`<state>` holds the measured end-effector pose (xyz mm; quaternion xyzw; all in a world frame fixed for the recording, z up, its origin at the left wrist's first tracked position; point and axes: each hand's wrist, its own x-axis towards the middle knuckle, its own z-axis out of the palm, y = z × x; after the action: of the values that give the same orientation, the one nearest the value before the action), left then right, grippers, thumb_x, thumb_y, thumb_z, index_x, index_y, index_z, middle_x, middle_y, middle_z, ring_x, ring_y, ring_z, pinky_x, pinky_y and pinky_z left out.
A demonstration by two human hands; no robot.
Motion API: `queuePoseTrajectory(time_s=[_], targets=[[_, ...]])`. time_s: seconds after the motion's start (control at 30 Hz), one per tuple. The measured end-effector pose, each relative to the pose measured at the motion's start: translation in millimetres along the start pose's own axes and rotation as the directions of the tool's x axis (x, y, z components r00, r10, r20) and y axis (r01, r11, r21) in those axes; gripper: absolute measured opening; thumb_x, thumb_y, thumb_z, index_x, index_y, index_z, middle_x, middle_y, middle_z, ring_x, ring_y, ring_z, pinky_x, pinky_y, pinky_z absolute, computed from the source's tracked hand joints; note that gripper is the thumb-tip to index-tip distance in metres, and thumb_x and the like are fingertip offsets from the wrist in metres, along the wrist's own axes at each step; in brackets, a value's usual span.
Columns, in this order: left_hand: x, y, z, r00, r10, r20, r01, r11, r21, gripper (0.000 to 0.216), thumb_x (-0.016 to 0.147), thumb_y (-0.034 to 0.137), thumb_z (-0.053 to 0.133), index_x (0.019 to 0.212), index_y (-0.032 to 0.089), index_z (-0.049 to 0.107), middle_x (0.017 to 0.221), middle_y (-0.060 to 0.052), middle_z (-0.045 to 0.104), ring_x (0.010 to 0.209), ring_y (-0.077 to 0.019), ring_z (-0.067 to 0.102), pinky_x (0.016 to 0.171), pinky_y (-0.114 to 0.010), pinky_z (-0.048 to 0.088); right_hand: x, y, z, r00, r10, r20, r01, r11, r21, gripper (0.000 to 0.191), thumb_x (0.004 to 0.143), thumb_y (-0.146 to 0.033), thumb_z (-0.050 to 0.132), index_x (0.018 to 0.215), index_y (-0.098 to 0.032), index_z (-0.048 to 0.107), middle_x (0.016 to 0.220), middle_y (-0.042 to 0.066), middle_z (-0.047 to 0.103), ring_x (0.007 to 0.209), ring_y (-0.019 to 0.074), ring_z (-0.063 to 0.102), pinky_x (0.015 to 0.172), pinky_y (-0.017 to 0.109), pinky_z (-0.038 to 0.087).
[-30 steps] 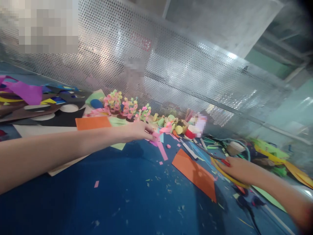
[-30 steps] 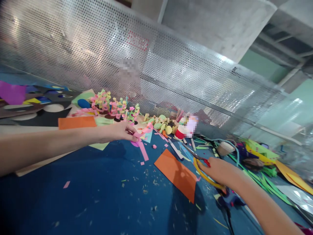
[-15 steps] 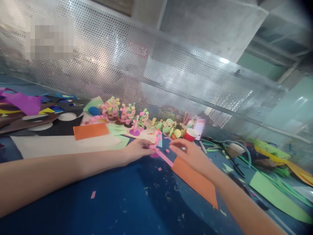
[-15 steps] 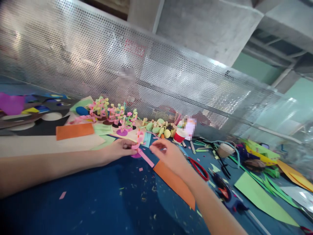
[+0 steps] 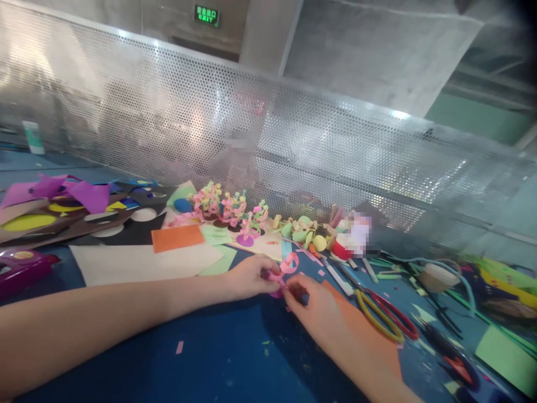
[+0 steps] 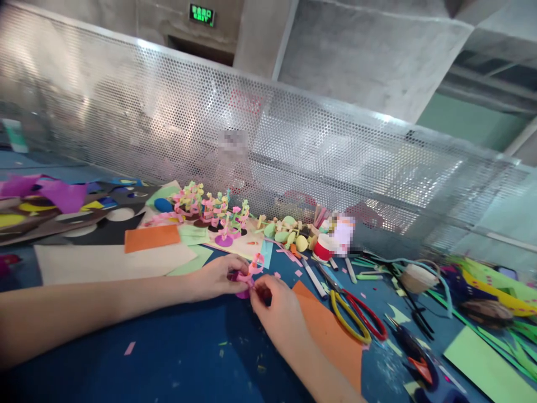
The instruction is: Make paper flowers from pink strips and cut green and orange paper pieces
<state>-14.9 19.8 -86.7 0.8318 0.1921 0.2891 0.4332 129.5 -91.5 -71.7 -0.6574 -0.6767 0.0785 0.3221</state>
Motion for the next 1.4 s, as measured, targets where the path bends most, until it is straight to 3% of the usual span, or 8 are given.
queuePoseTrajectory(time_s=[0.23, 0.47, 0.97, 1.1, 1.4], targets=[[-0.6, -4.7, 3.3, 0.999, 0.032, 0.028, -0.032, 0.999, 0.015, 0.016, 0.069, 0.026, 0.065, 0.079, 0.014, 0.063, 0.086, -0.003, 0.059, 0.075, -0.0141, 0.056, 0.069, -0.023, 0.045, -5.1, 1.1, 4.2, 1.0, 0.017, -0.018, -0.018, 0.998, -0.059, 0.011, 0.081, -0.028, 0.051, 0.074, -0.021, 0.056, 0.071, -0.001, 0.061, 0.067, 0.0165, 0.059, 0.063, 0.027, 0.044], [-2.1, 0.8, 2.9, 0.994, 0.069, 0.086, -0.068, 0.998, -0.016, 0.014, 0.073, 0.027, 0.06, 0.069, 0.014, 0.057, 0.078, -0.001, 0.056, 0.075, -0.0138, 0.055, 0.067, -0.021, 0.046, -4.8, 1.7, 6.7, 0.998, -0.005, -0.066, -0.001, 0.997, -0.08, 0.01, 0.08, -0.025, 0.051, 0.07, -0.021, 0.053, 0.068, -0.001, 0.058, 0.065, 0.0158, 0.056, 0.063, 0.027, 0.043], [-4.1, 10.4, 3.0, 0.998, 0.045, 0.055, -0.042, 0.998, -0.044, 0.012, 0.073, 0.024, 0.061, 0.068, 0.014, 0.056, 0.077, 0.0, 0.051, 0.075, -0.0135, 0.052, 0.067, -0.022, 0.044, -4.9, -0.3, 4.8, 0.999, 0.0, -0.05, -0.005, 0.996, -0.09, 0.013, 0.082, -0.025, 0.048, 0.07, -0.022, 0.053, 0.07, 0.0, 0.059, 0.068, 0.0178, 0.056, 0.063, 0.029, 0.044], [-2.0, 4.3, 4.7, 0.998, 0.023, 0.057, -0.015, 0.991, -0.13, 0.009, 0.072, 0.022, 0.061, 0.073, 0.014, 0.057, 0.076, 0.0, 0.056, 0.072, -0.0129, 0.055, 0.068, -0.023, 0.046, -5.2, 0.4, 3.6, 0.998, 0.032, -0.047, -0.036, 0.997, -0.074, 0.014, 0.082, -0.028, 0.048, 0.069, -0.022, 0.053, 0.07, 0.001, 0.061, 0.068, 0.0187, 0.058, 0.062, 0.029, 0.044], [0.7, -5.1, 7.3, 0.995, -0.073, 0.072, 0.088, 0.966, -0.244, 0.029, 0.067, 0.026, 0.069, 0.091, 0.014, 0.06, 0.083, -0.004, 0.066, 0.078, -0.0168, 0.062, 0.074, -0.028, 0.047, -3.9, 3.5, 1.6, 0.993, 0.104, -0.05, -0.1, 0.992, 0.077, 0.014, 0.082, -0.031, 0.047, 0.074, -0.022, 0.054, 0.069, 0.001, 0.061, 0.064, 0.0186, 0.062, 0.062, 0.029, 0.048]])
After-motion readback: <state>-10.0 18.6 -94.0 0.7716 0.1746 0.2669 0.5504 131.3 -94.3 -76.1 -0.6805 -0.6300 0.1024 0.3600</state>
